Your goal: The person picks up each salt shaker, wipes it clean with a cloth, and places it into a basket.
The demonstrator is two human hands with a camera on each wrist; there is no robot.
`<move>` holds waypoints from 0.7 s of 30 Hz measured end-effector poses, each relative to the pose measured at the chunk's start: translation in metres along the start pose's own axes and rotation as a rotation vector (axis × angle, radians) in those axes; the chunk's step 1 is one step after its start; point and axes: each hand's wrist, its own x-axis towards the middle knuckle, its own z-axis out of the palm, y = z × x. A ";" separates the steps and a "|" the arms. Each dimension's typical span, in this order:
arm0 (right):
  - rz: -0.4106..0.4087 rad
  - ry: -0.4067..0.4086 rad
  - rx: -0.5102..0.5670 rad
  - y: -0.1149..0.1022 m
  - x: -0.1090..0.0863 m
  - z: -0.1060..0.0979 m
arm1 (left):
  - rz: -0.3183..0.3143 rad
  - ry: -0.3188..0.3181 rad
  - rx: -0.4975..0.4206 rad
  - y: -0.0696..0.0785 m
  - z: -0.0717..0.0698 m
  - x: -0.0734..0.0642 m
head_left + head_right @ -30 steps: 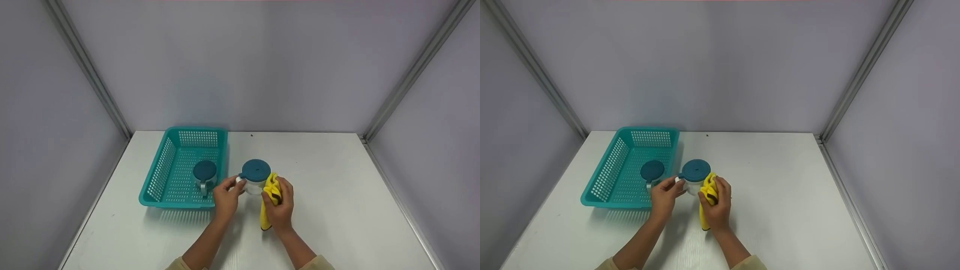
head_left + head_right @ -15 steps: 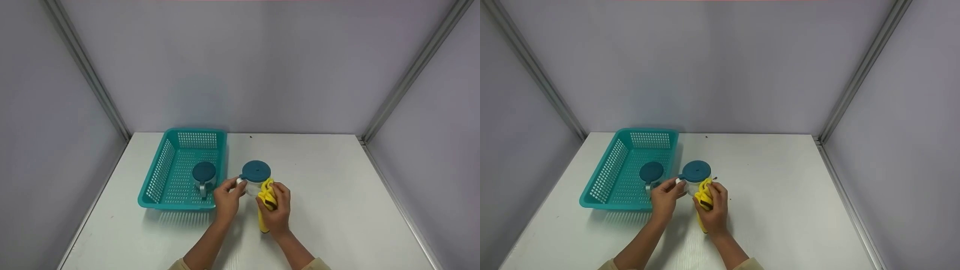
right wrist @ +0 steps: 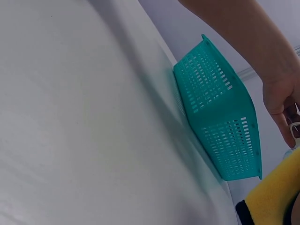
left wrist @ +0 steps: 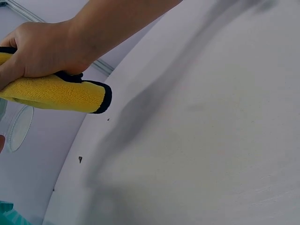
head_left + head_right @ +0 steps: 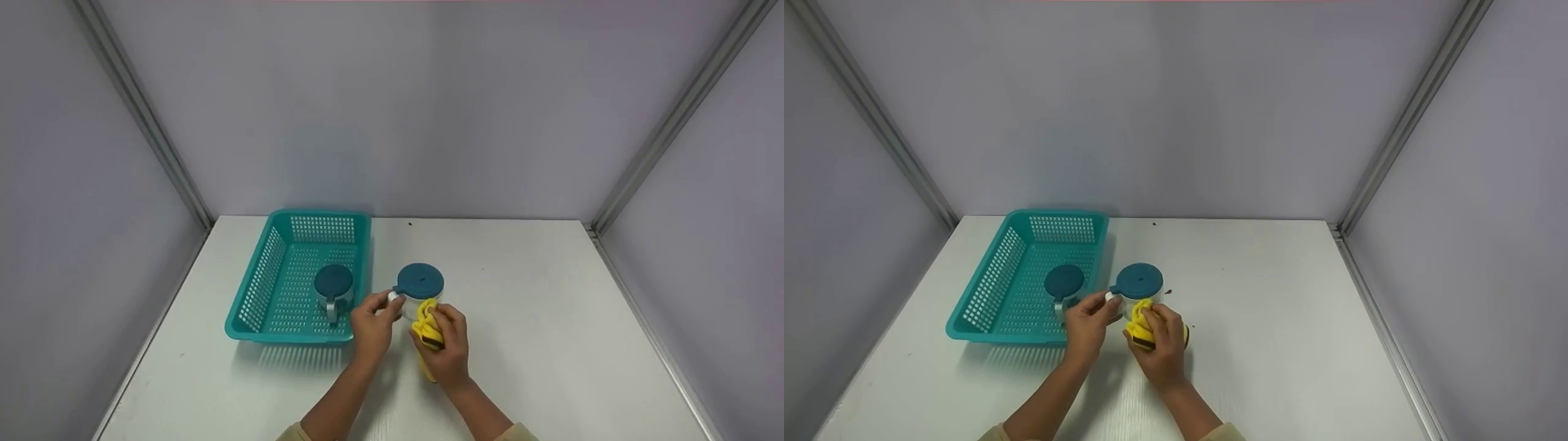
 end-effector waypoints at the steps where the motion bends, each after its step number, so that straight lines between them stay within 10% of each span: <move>1: -0.006 -0.001 -0.005 0.000 0.000 0.000 | -0.001 0.001 -0.002 0.000 0.000 0.000; 21: -0.271 -0.079 -0.230 -0.003 -0.002 0.004 | 0.145 -0.006 0.052 0.003 0.000 -0.003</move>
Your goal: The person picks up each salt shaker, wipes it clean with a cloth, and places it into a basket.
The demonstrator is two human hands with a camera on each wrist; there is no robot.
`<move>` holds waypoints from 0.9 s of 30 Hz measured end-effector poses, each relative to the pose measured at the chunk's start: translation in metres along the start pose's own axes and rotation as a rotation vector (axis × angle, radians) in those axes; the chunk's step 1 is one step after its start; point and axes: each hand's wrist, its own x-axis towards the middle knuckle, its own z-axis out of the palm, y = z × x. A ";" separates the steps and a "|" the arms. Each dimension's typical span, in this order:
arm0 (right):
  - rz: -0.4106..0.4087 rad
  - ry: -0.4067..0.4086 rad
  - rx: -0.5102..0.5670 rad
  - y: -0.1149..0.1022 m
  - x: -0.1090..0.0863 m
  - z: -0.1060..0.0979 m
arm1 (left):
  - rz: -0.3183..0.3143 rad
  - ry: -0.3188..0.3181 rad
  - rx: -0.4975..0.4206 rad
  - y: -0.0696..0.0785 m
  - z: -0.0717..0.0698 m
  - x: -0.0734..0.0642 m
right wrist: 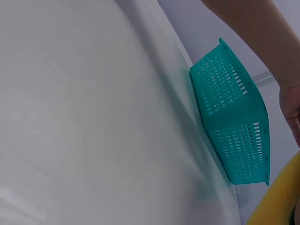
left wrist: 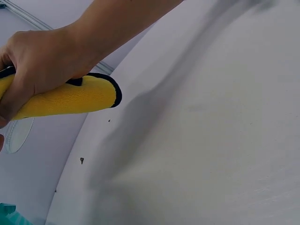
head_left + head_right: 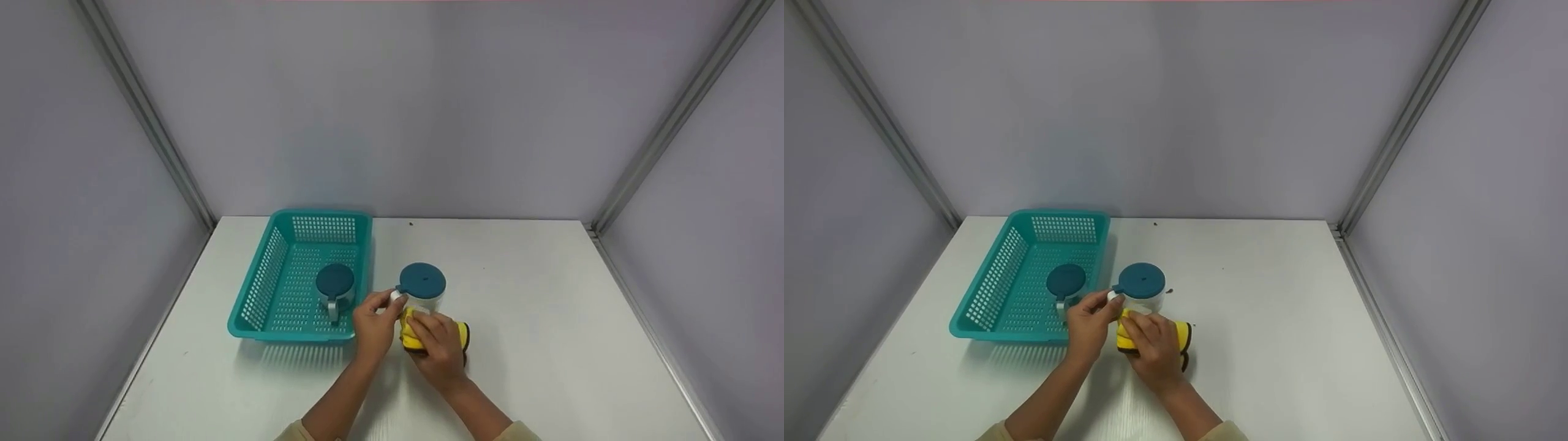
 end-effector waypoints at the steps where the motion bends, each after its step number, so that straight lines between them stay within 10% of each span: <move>1: -0.013 -0.004 -0.009 0.001 -0.001 0.000 | -0.002 -0.002 -0.003 0.001 0.000 0.000; 14: -0.126 0.004 0.005 0.014 0.006 -0.012 | -0.035 -0.030 -0.023 0.004 -0.005 0.001; 27: -0.131 0.060 -0.017 0.013 0.029 -0.016 | -0.061 -0.071 -0.031 -0.033 -0.001 0.003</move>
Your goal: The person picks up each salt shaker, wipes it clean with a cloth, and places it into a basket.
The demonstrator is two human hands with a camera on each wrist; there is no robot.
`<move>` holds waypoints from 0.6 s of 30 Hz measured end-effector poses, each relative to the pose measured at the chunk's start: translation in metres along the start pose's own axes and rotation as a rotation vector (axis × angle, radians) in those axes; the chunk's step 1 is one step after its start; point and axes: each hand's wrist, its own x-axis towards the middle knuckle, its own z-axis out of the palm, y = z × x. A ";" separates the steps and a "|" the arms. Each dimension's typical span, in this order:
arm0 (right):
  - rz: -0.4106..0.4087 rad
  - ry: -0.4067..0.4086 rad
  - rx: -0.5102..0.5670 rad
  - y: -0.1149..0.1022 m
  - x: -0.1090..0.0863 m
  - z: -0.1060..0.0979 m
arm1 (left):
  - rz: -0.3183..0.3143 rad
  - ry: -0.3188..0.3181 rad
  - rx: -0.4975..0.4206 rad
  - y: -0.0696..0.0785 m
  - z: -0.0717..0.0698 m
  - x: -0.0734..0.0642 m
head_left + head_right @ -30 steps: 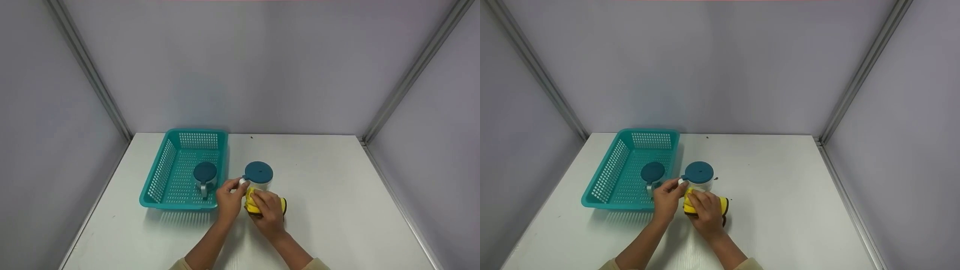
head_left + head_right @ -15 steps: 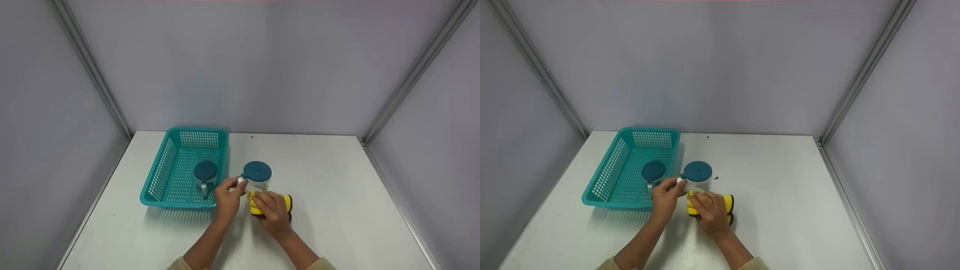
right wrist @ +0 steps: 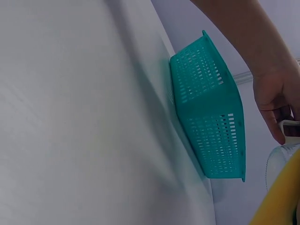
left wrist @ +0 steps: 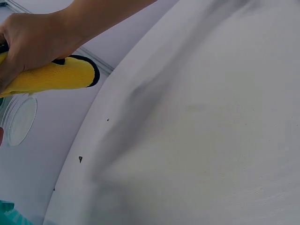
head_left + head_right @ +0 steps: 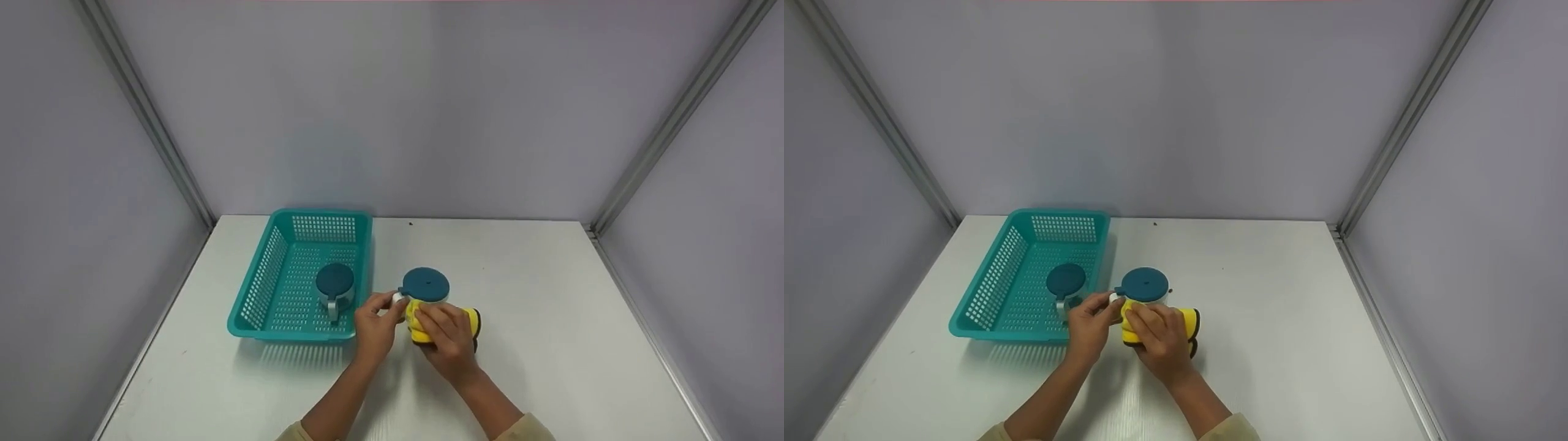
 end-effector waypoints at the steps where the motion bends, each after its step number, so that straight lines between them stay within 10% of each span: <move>1: -0.002 0.003 -0.005 0.000 0.001 0.001 | 0.008 -0.003 -0.002 0.000 0.000 0.000; 18: -0.030 -0.013 -0.054 -0.006 -0.003 0.011 | 0.074 0.055 0.036 0.029 0.003 -0.006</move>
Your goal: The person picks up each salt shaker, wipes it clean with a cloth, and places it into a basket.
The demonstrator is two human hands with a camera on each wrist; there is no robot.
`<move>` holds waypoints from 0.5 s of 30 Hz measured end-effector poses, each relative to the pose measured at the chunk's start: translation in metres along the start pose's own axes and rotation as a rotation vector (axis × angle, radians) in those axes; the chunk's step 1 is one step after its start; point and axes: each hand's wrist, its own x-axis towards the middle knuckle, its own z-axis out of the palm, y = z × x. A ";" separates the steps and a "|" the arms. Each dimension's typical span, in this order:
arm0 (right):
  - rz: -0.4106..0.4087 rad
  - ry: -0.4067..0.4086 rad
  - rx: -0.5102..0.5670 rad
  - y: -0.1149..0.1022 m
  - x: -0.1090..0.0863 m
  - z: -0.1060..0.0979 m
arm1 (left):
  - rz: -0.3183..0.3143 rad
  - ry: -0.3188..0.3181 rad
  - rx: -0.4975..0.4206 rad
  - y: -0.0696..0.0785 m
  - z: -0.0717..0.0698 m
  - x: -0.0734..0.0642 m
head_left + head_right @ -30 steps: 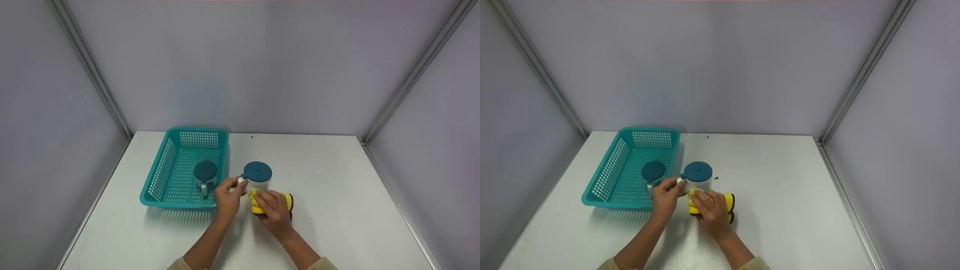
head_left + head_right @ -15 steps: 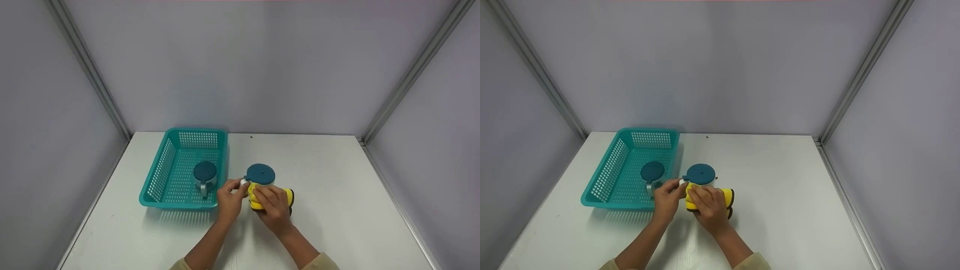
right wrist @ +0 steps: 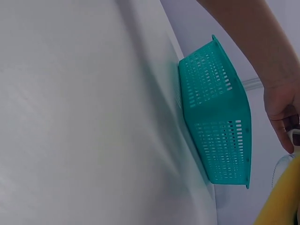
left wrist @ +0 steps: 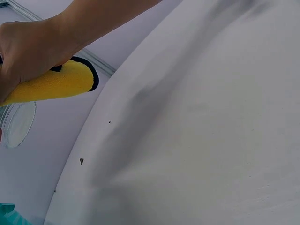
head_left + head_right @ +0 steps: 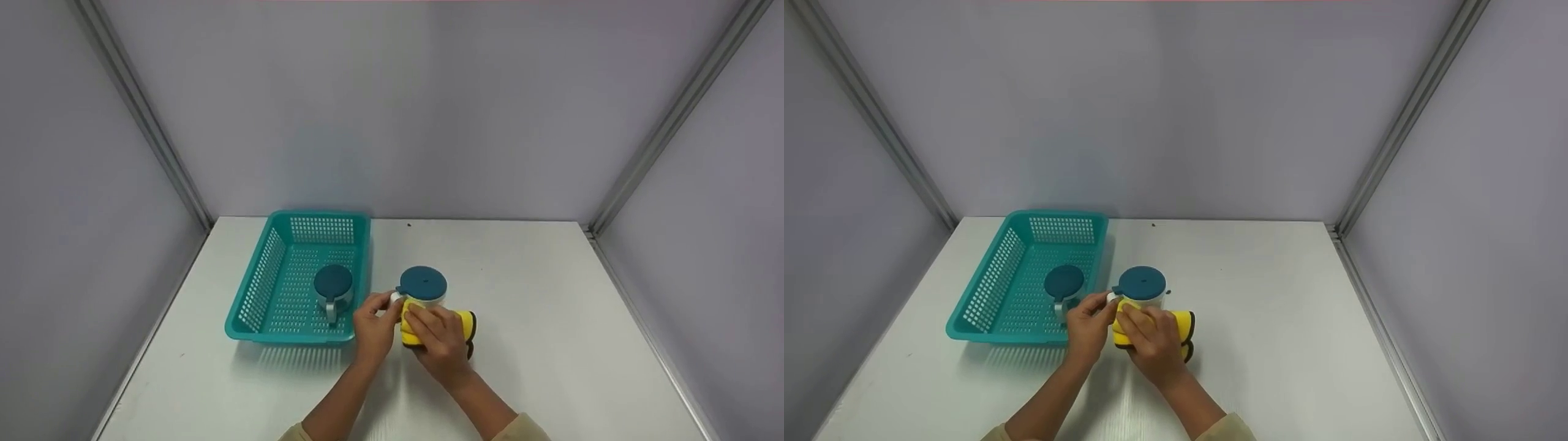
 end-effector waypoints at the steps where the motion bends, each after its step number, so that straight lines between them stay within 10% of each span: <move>1: -0.002 -0.009 -0.001 -0.001 -0.001 0.000 | 0.024 0.005 0.004 0.001 0.000 0.000; 15: -0.012 -0.085 -0.001 -0.003 -0.020 0.003 | 0.008 0.024 0.020 0.006 0.002 0.003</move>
